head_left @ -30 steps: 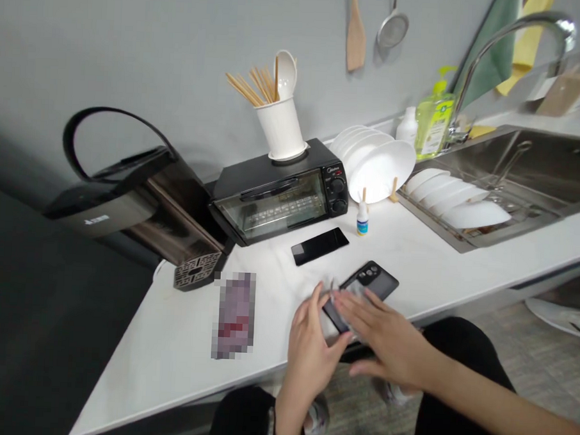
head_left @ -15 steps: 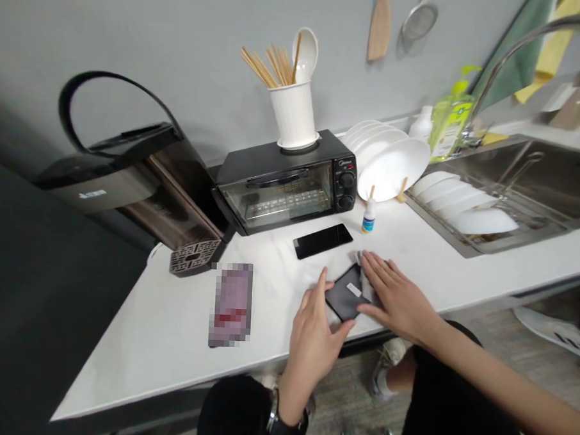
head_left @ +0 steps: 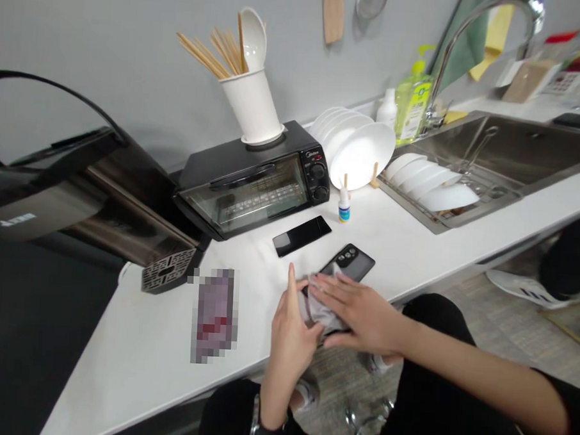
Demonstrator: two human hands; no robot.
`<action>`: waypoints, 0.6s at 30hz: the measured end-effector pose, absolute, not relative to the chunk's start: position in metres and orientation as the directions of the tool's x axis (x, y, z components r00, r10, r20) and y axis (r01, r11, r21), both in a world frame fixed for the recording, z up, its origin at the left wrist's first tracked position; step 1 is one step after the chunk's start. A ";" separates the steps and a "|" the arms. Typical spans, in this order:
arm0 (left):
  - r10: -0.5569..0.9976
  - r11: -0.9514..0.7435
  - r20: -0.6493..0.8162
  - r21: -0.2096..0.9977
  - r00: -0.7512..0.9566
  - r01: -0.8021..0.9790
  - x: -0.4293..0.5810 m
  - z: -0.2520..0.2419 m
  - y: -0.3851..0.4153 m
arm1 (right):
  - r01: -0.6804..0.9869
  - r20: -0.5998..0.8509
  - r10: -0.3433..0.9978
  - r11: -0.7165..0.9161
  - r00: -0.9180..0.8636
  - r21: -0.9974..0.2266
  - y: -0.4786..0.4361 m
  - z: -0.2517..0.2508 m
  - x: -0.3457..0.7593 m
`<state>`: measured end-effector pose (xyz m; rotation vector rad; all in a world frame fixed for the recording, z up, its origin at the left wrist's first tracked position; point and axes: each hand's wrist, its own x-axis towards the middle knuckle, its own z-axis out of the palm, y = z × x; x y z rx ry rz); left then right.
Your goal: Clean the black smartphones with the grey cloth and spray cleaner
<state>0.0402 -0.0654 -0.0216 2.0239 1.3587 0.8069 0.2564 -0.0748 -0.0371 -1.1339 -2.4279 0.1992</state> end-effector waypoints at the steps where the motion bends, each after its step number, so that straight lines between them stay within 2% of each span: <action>1: 0.936 -0.330 0.172 0.736 0.307 0.592 0.040 -0.021 -0.065 | 0.732 0.342 0.786 0.611 -0.516 -0.300 -0.074 -0.038 0.258; 4: 0.928 -0.352 0.180 0.717 0.328 0.602 0.040 -0.021 -0.065 | 0.808 0.399 0.833 0.512 -0.383 -0.294 -0.072 -0.038 0.259; 8: 0.939 -0.326 0.173 0.721 0.298 0.611 0.039 -0.023 -0.064 | 0.696 0.372 0.764 0.639 -0.527 -0.326 -0.069 -0.037 0.252; 11: 0.934 -0.343 0.196 0.724 0.299 0.598 0.039 -0.024 -0.064 | 0.862 0.401 0.875 0.406 -0.271 -0.304 -0.065 -0.037 0.252; 12: 0.933 -0.346 0.198 0.720 0.300 0.602 0.039 -0.024 -0.064 | 0.854 0.409 0.868 0.421 -0.281 -0.307 -0.065 -0.037 0.253; 15: 0.938 -0.336 0.192 0.709 0.289 0.620 0.041 -0.024 -0.065 | 0.707 0.377 0.761 0.640 -0.529 -0.300 -0.067 -0.036 0.255; 18: 0.933 -0.350 0.201 0.695 0.297 0.628 0.041 -0.024 -0.066 | 0.849 0.399 0.851 0.461 -0.340 -0.259 -0.069 -0.036 0.257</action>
